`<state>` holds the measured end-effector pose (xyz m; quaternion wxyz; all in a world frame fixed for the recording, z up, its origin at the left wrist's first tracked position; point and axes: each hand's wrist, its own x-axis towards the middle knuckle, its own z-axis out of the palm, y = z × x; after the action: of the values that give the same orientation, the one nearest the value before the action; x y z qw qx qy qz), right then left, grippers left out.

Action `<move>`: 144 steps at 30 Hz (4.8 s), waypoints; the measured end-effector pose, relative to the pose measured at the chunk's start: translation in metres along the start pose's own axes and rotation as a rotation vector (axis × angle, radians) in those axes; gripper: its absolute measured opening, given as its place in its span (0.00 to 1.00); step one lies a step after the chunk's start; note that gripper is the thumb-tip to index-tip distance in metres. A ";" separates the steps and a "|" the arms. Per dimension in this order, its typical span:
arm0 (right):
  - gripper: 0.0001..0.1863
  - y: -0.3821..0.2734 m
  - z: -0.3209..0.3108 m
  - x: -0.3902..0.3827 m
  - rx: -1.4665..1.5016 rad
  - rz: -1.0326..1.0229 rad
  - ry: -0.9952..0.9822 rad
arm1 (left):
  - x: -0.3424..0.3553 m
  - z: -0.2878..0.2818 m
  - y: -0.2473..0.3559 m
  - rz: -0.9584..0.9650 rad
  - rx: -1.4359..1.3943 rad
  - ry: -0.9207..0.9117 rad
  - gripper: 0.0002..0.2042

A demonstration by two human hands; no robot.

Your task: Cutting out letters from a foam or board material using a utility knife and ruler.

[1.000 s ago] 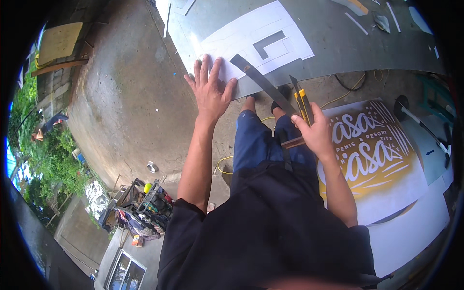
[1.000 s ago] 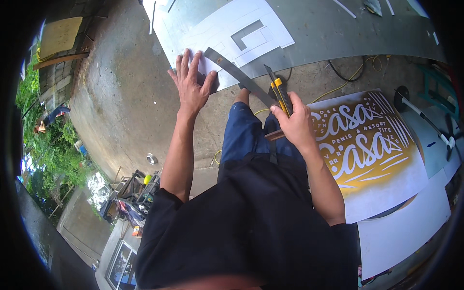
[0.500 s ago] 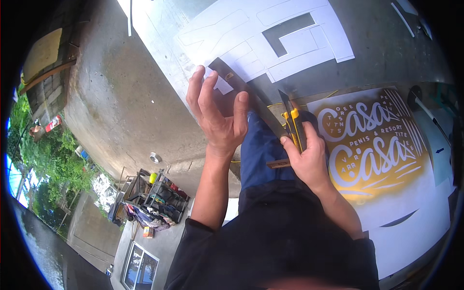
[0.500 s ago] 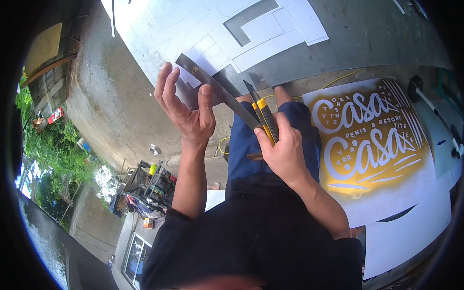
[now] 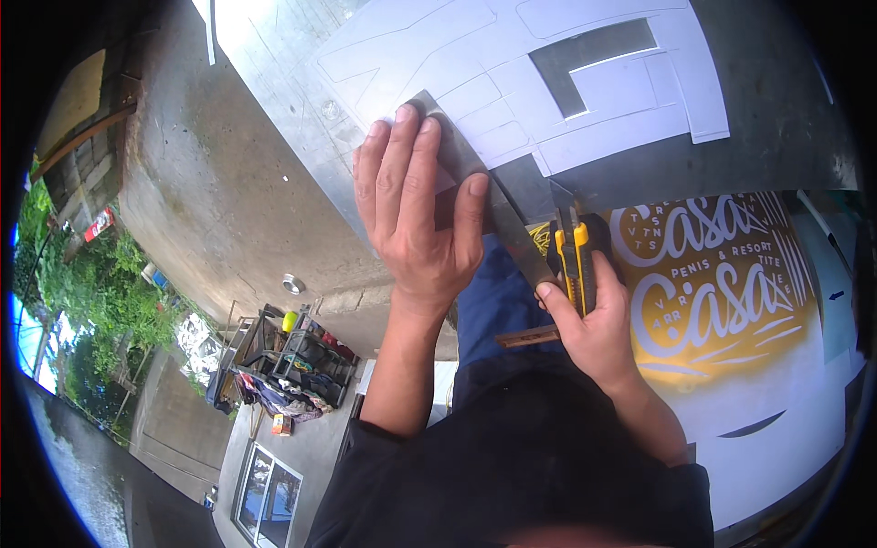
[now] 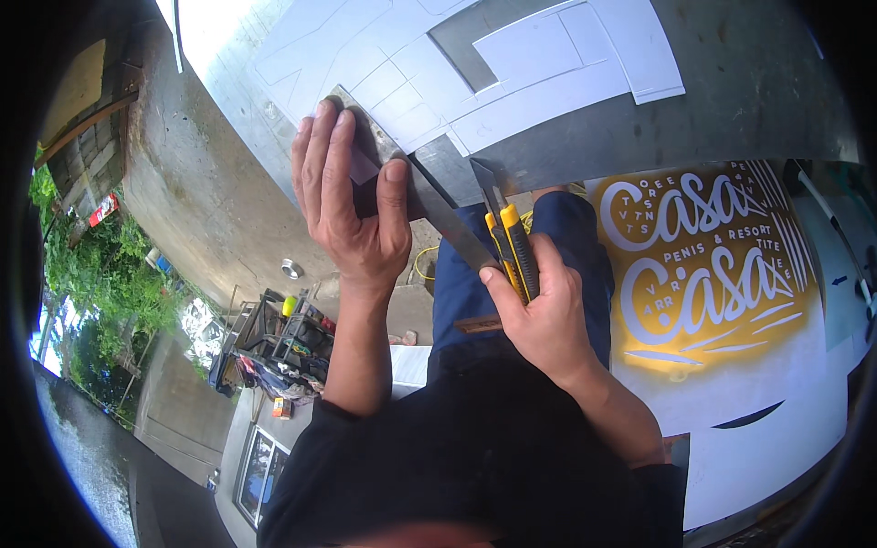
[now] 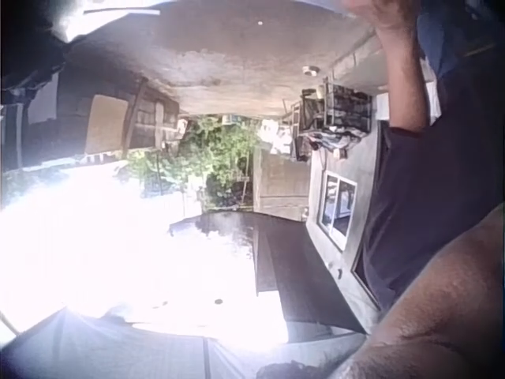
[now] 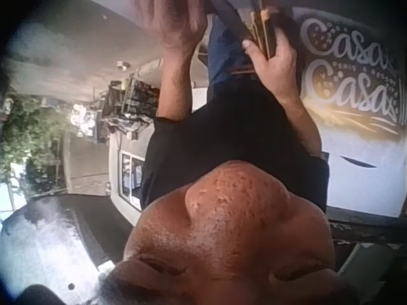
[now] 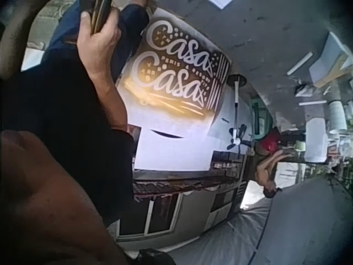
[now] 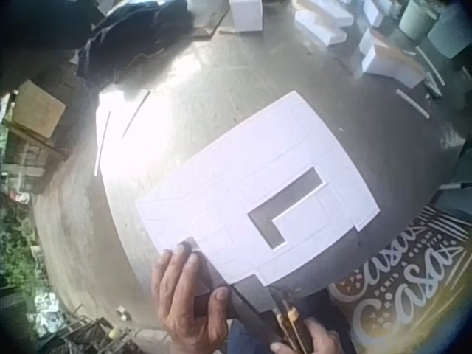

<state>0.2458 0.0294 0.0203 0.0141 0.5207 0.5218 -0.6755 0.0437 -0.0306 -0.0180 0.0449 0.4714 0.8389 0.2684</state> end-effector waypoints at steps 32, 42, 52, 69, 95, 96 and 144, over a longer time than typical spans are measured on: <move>0.11 0.007 0.001 -0.006 0.116 0.069 -0.032 | 0.002 -0.009 -0.006 -0.006 0.075 -0.074 0.25; 0.12 0.011 0.004 -0.009 0.140 0.083 -0.016 | 0.003 -0.010 -0.004 0.011 0.081 -0.100 0.25; 0.12 0.013 0.006 -0.009 0.142 0.073 0.006 | 0.004 -0.012 -0.004 0.028 0.077 -0.119 0.25; 0.14 0.012 0.005 -0.008 0.130 0.051 -0.026 | 0.003 -0.010 -0.005 0.040 0.070 -0.100 0.26; 0.12 0.014 0.006 -0.006 0.149 0.083 -0.014 | 0.003 -0.011 -0.004 0.042 0.085 -0.110 0.25; 0.12 0.014 0.006 -0.006 0.144 0.078 -0.017 | 0.004 -0.011 -0.004 0.036 0.089 -0.118 0.25; 0.14 0.017 0.005 -0.004 0.158 0.081 0.008 | 0.004 -0.009 -0.004 0.047 0.097 -0.106 0.24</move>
<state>0.2536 0.0164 0.0113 -0.0019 0.5437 0.4453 -0.7114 0.0352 -0.0328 -0.0114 0.0599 0.5063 0.8360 0.2029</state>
